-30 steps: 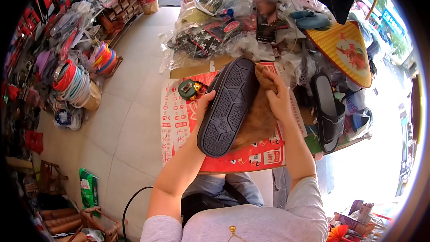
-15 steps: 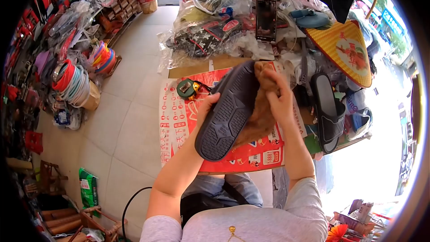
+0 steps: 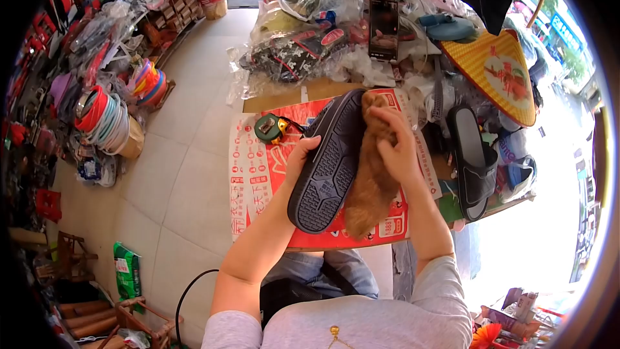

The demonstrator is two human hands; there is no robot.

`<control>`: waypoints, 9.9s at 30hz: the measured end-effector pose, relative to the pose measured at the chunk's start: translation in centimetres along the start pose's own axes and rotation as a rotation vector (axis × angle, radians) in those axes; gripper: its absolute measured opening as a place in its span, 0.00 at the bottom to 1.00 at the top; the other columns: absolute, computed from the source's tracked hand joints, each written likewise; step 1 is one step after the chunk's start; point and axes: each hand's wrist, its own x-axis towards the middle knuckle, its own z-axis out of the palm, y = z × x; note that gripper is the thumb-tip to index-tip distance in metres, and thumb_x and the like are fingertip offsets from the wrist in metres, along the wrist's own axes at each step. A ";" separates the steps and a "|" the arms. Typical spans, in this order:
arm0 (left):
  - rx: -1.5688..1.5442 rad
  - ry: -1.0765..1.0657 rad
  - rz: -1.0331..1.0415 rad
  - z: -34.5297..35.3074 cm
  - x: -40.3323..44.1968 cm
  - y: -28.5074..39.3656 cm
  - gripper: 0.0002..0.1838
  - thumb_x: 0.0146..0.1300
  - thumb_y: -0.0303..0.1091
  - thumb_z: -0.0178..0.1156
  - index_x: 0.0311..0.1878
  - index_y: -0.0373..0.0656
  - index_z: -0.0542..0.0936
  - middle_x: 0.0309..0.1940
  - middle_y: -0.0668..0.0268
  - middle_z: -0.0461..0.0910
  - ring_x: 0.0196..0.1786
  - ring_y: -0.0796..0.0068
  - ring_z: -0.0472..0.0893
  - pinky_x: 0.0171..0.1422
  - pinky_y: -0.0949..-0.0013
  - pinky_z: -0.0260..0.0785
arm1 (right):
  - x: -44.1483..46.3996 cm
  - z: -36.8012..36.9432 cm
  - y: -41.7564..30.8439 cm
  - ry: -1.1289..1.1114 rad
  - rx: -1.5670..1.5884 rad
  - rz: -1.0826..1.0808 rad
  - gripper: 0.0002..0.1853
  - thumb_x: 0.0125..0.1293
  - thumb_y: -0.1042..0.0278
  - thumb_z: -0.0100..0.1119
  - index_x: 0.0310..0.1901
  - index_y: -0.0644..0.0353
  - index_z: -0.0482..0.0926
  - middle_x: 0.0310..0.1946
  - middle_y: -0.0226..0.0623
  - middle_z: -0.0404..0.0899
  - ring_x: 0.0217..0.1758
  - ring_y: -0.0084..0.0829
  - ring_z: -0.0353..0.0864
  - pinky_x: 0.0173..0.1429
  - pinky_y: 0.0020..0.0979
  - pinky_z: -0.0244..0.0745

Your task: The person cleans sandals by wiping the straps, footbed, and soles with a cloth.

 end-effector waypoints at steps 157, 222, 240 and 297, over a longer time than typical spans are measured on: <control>0.346 0.203 0.221 2.1 -1.0 0.2 0.27 0.59 0.42 0.58 0.59 0.36 0.75 0.46 0.55 0.83 0.42 0.65 0.85 0.48 0.66 0.80 | -2.0 1.2 -2.3 -0.203 0.319 0.041 0.26 0.52 0.84 0.52 0.56 0.63 0.76 0.58 0.42 0.73 0.68 0.39 0.69 0.73 0.36 0.59; 2.764 -0.227 0.429 1.6 -0.3 -2.8 0.34 0.49 0.42 0.69 0.60 0.36 0.76 0.59 0.53 0.75 0.69 0.54 0.67 0.79 0.38 0.43 | 0.8 -3.1 1.4 0.074 -0.300 0.086 0.22 0.55 0.80 0.47 0.52 0.59 0.80 0.47 0.50 0.81 0.51 0.44 0.82 0.56 0.33 0.74; 2.729 -0.153 0.317 2.1 -0.1 -2.5 0.32 0.49 0.41 0.67 0.57 0.33 0.79 0.59 0.54 0.76 0.69 0.54 0.66 0.80 0.42 0.43 | 0.0 -3.6 0.2 0.041 0.131 0.239 0.23 0.54 0.87 0.40 0.50 0.70 0.80 0.47 0.37 0.83 0.54 0.26 0.80 0.57 0.25 0.73; 1.222 0.268 1.237 8.3 -5.6 5.6 0.23 0.61 0.29 0.66 0.57 0.39 0.70 0.60 0.57 0.71 0.61 0.65 0.75 0.64 0.61 0.68 | -0.9 0.7 0.5 -0.097 -0.274 -0.031 0.22 0.64 0.64 0.60 0.59 0.59 0.74 0.50 0.45 0.79 0.56 0.46 0.73 0.64 0.42 0.61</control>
